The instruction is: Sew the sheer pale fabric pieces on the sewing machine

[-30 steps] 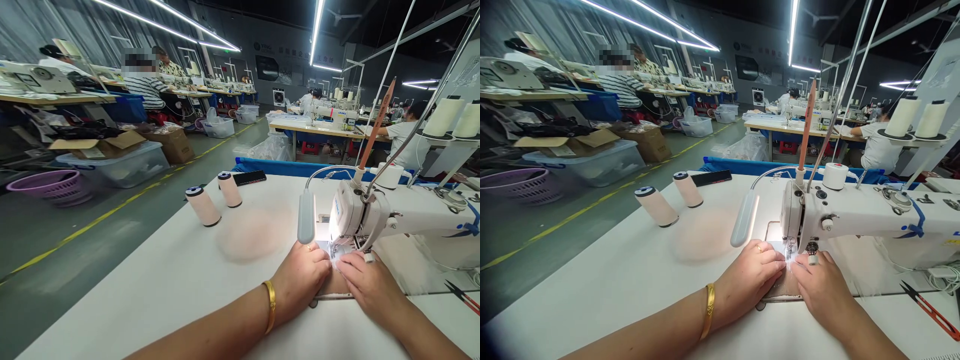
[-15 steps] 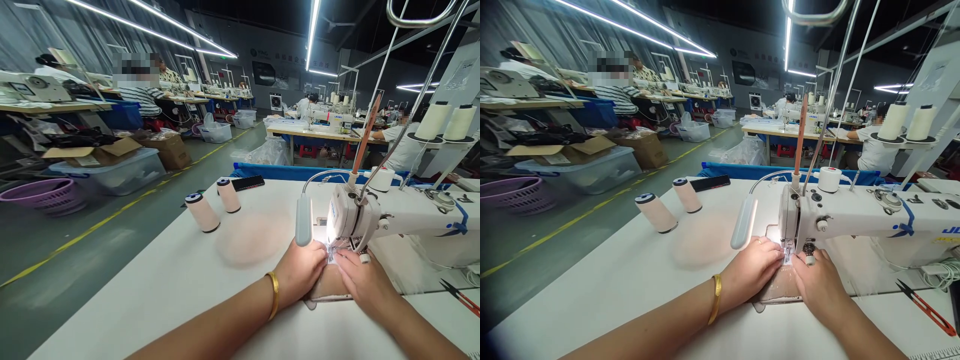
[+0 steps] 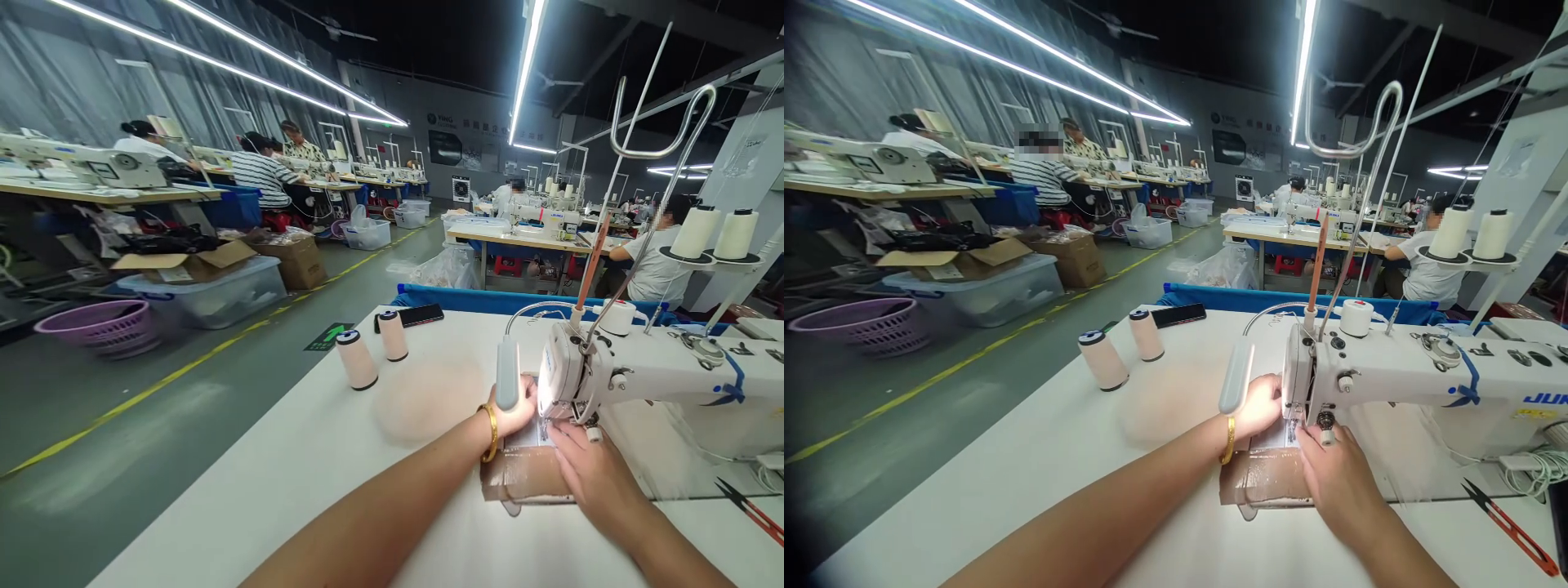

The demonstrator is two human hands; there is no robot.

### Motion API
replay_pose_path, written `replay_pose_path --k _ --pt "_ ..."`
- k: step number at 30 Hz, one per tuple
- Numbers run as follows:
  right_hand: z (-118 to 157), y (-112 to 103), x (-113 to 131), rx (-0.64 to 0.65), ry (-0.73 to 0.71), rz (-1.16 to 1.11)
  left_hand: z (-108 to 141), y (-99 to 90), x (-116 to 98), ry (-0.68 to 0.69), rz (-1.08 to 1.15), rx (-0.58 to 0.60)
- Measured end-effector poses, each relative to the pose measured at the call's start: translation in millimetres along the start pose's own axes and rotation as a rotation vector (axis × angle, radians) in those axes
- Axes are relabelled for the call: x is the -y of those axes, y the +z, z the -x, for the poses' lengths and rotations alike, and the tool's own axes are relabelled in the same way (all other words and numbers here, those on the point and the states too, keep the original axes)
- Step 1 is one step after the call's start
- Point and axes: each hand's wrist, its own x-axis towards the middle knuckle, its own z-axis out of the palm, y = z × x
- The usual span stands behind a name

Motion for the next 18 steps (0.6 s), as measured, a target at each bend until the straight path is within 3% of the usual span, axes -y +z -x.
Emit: replay_pose_path --k 3,7,12,15,18 --pt "3 -2 1 -0.087 -0.085 -0.005 10 -16.5 -4 -0.009 0.138 -0.035" --pt "5 -8 5 -0.202 -0.252 -0.08 39 -52.8 -13 0.021 0.297 -0.066" --pt "-4 -23 25 -0.227 -0.397 -0.255 85 -88.4 -24 -0.012 0.403 -0.043" --pt "-16 -30 44 -0.23 -0.367 -0.28 109 -99.4 -31 -0.041 0.436 -0.025" --pt "-29 -36 65 -0.247 -0.221 -0.314 126 -105.6 -39 -0.064 0.452 0.021"
